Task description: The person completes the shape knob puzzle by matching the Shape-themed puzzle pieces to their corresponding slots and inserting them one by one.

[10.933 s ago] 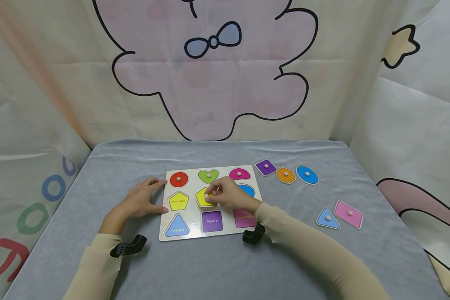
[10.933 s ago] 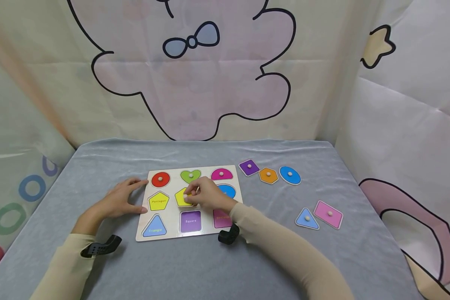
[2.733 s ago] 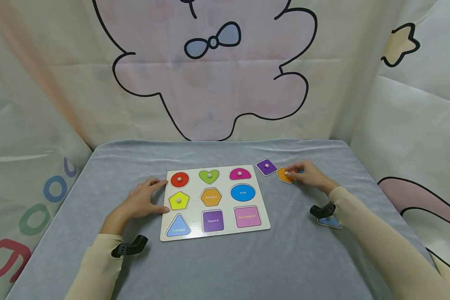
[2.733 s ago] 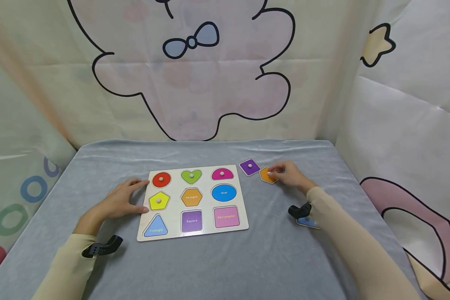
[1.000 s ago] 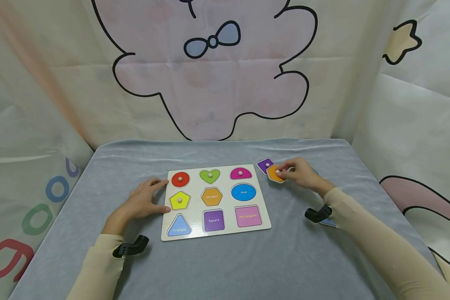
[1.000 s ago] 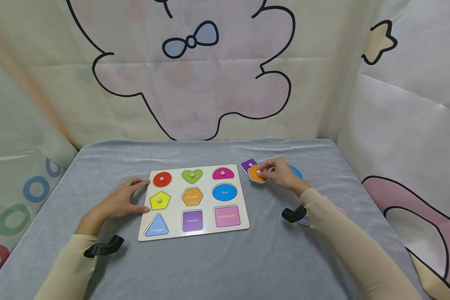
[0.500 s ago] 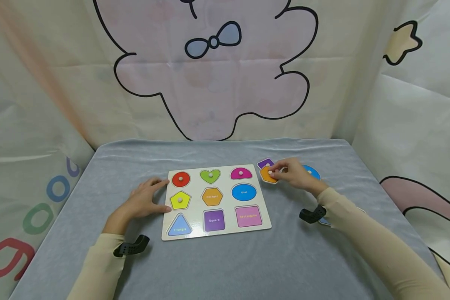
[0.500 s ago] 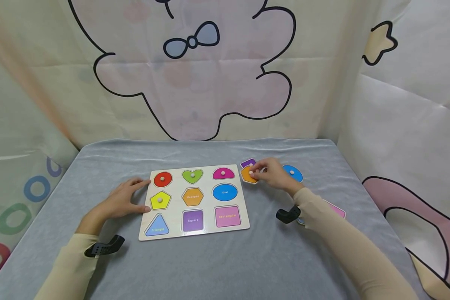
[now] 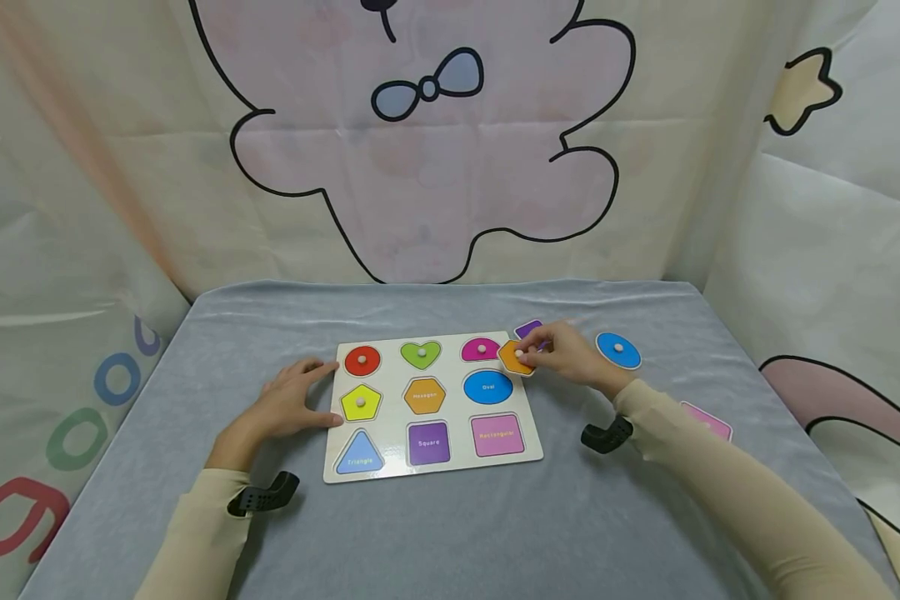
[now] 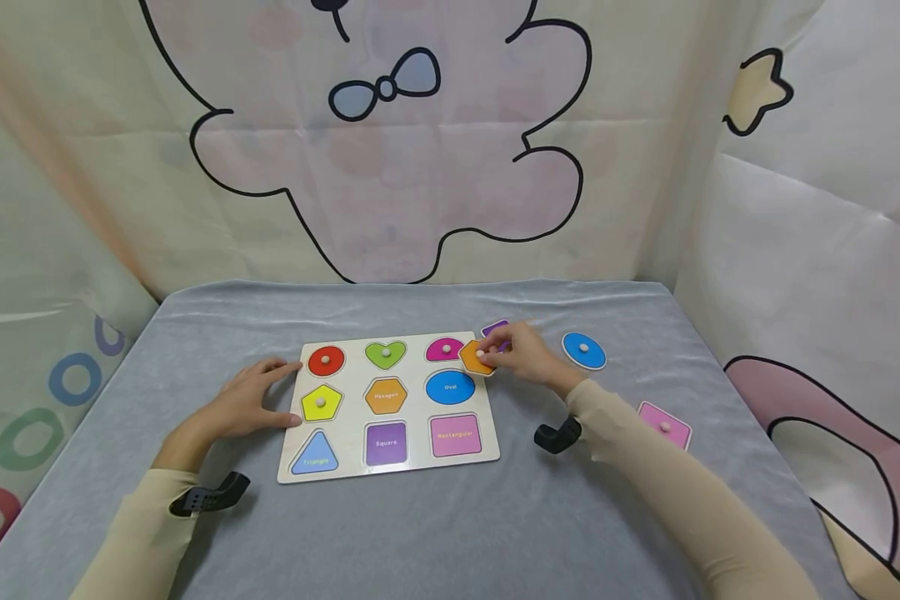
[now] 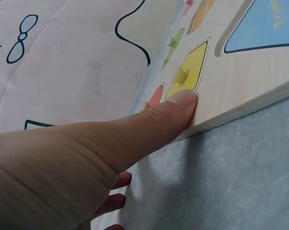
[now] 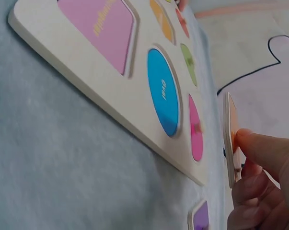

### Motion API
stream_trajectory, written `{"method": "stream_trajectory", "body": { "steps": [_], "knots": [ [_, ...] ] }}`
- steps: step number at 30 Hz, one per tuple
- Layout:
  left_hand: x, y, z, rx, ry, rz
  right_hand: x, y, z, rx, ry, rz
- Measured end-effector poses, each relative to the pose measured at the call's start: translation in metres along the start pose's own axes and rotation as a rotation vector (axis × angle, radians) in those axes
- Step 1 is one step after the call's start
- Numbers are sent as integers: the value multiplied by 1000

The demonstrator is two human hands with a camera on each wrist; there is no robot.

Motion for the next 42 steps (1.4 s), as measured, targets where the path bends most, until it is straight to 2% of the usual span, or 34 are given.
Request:
{"method": "stream_trajectory", "body": {
  "steps": [5, 14, 28, 42],
  "knots": [
    [0, 0, 0, 2, -2, 2, 3, -14, -3, 9, -2, -37],
    [0, -1, -1, -2, 9, -5, 8, -32, -18, 69, 86, -66],
    [0, 0, 0, -2, 6, -5, 21, -59, -34, 42, 35, -102],
    [0, 0, -1, -2, 11, 2, 31, -87, -48, 67, 115, -172]
  ]
}}
Point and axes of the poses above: each hand's wrist, its own x-axis towards the middle knuckle, its own y-axis out of the back of the hand, z = x × y, the point moved 9 cm from there along x, towards the middle knuckle, and after that the axes turned 10 degrees about x, right-handed, at the moved point
